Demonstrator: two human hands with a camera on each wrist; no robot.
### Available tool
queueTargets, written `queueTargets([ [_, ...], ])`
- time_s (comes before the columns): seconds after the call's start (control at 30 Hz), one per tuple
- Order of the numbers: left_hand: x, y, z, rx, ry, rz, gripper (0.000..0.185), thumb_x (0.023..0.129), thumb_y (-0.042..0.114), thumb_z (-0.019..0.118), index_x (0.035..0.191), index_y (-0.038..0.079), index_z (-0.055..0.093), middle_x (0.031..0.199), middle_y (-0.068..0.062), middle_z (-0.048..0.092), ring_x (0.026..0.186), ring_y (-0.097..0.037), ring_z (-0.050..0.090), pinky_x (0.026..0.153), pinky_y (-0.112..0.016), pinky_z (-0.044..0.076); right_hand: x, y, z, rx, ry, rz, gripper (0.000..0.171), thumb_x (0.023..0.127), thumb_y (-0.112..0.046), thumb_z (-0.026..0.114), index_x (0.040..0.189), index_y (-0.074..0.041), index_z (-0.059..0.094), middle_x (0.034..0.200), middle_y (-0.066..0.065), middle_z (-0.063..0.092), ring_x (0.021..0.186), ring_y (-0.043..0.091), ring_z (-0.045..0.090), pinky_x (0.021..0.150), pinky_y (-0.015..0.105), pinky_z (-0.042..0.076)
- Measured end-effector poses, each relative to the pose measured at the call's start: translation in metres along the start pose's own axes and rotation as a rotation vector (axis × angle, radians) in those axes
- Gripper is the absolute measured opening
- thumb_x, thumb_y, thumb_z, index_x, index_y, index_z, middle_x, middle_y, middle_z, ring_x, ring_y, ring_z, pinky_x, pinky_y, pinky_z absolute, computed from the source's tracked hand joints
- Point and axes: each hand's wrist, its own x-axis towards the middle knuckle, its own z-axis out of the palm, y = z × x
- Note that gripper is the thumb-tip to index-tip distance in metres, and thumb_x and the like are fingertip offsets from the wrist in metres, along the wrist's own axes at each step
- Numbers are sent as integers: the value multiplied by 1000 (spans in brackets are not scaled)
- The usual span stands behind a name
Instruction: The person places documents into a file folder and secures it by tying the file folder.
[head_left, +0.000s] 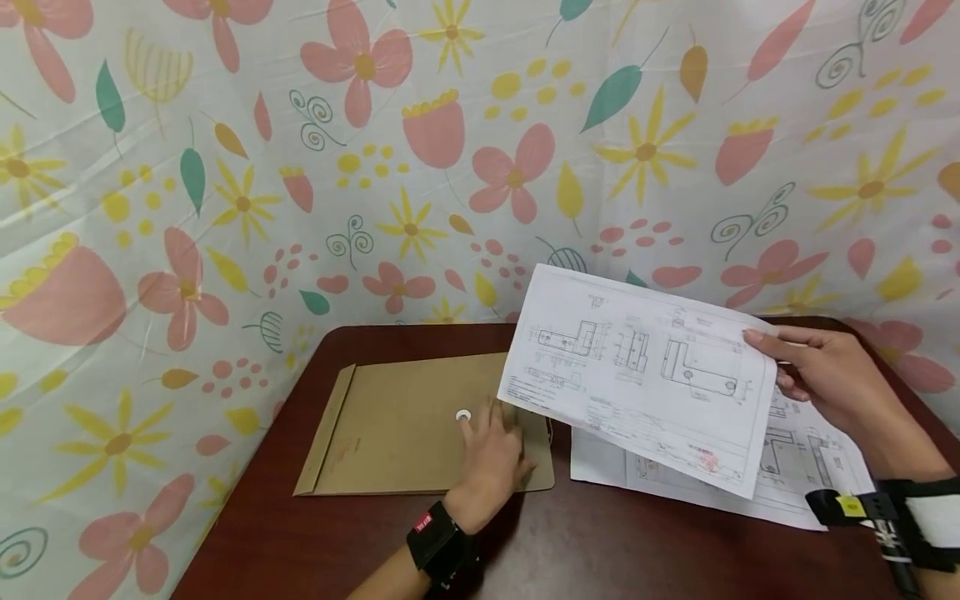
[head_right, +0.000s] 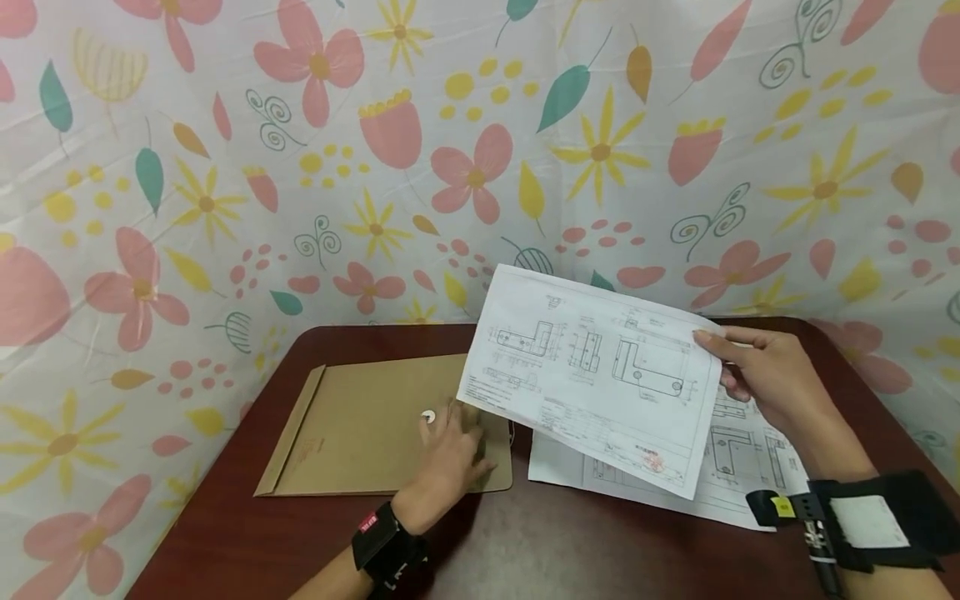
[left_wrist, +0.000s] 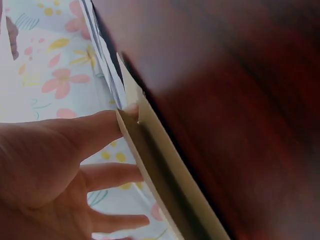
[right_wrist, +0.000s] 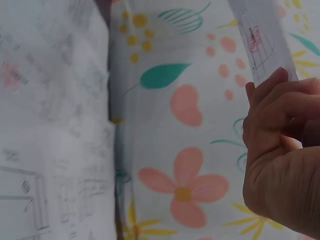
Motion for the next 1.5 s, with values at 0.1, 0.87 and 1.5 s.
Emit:
queueTargets([
  [0.1,0,3,0,16,-50,21,46,86,53,69,110,14,75,146,-14,51,147,-44,25,106,-74,24,2,9,-3,-41,21,28,13,98,-28,61,91,-31,71,65,-5,60,49,12,46,49,40,22],
  [0.87,2,15,-2,322,20,-118,104,73,66,74,142,-7,47,151,-22,44,149,-40,25,106,-70,30,9,42,-2,-27,-49,131,17,100,-34,59,85,-31,66,66,-7,60,49,5,45,43,31,29],
  [1.5,1,13,-3,295,-1,-99,124,65,78,72,147,-8,37,155,-24,36,151,-40,20,108,-71,26,42,48,21,-26,-247,205,19,103,-26,55,106,-9,62,73,-7,60,50,0,39,48,18,35],
])
